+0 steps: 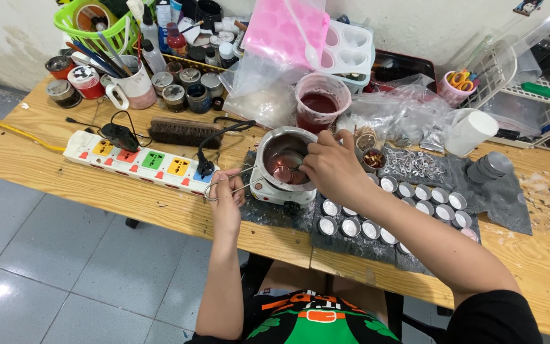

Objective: Melting wax and pouring it into small metal containers using a spoon and tweezers.

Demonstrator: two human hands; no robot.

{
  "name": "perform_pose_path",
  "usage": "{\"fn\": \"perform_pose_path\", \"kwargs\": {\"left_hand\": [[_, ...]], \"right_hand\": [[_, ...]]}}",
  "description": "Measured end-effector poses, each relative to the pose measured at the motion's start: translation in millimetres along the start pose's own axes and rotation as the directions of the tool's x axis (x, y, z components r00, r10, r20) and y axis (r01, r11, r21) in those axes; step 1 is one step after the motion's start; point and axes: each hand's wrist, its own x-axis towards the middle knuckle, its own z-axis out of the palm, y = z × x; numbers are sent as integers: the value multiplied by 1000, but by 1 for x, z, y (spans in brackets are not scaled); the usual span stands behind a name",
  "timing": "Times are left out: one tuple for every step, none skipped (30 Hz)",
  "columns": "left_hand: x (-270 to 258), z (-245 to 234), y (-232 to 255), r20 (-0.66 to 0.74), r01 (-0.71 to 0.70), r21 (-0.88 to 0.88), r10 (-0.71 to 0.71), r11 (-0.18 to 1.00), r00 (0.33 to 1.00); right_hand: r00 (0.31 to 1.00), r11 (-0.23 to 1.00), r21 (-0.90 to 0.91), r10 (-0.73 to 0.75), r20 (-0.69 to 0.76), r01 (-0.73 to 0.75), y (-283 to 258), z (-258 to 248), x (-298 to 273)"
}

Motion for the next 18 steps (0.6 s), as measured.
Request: {"fn": "perform_pose_path", "kwargs": {"left_hand": [[0,0,0,0,-1,0,1,1000,1000],[1,0,-1,-2,4,10,-4,1000,1000],[1,0,-1,-5,9,20,-9,1000,1000],[0,1,1,-5,11,20,-11,1000,1000],[-1,2,2,-9,9,19,-9,1000,1000],[-1,3,4,-11,5,17,-5,1000,1000],[0,2,2,-9,4,17,-4,1000,1000],[0,1,1,-4,-2,13,2,1000,1000],[0,0,-1,1,-8,10,8,1000,1000],[0,0,-1,1,-7,10,7,1000,1000],[1,1,0,-5,-6,13,6,1000,1000],[1,1,0,-11,-5,15,5,1000,1000],[1,0,-1,-10,-4,15,4,1000,1000],[2,-1,-2,-10,-1,19,1,1000,1000],[2,-1,-3,-9,2,22,-2,1000,1000],[1,-1,-2,-10,3,22,-3,1000,1000],[0,0,-1,-13,5,23,-4,1000,1000],[0,1,0,-16,4,24,-4,1000,1000]], "right_hand": [[1000,1000,0,0,-1,0,1,-2,-1],[1000,1000,17,3,-20,-3,2,-3,-1],[999,999,34,7,-39,-6,3,-5,-2],[999,999,35,8,-37,-7,4,-7,-3],[998,999,40,3,-61,-1,5,-10,-4],[996,999,43,-1,-88,5,6,-13,-4],[996,999,42,0,-89,4,8,-13,-6],[996,1000,3,6,-90,-6,10,-13,-7],[996,999,-36,12,-91,-15,12,-12,-9],[996,999,-36,12,-91,-16,12,-14,-10],[993,995,-101,-11,-115,0,13,-17,-10],[990,986,-165,-37,-138,14,13,-18,-11],[990,986,-164,-36,-138,13,13,-19,-12],[987,982,-190,-45,-157,15,12,-21,-13],[983,976,-216,-54,-175,15,12,-22,-14],[983,976,-215,-54,-174,16,12,-22,-13],[980,980,-199,-53,-192,14,13,-22,-11],[976,983,-183,-53,-211,14,13,-22,-10]]}}
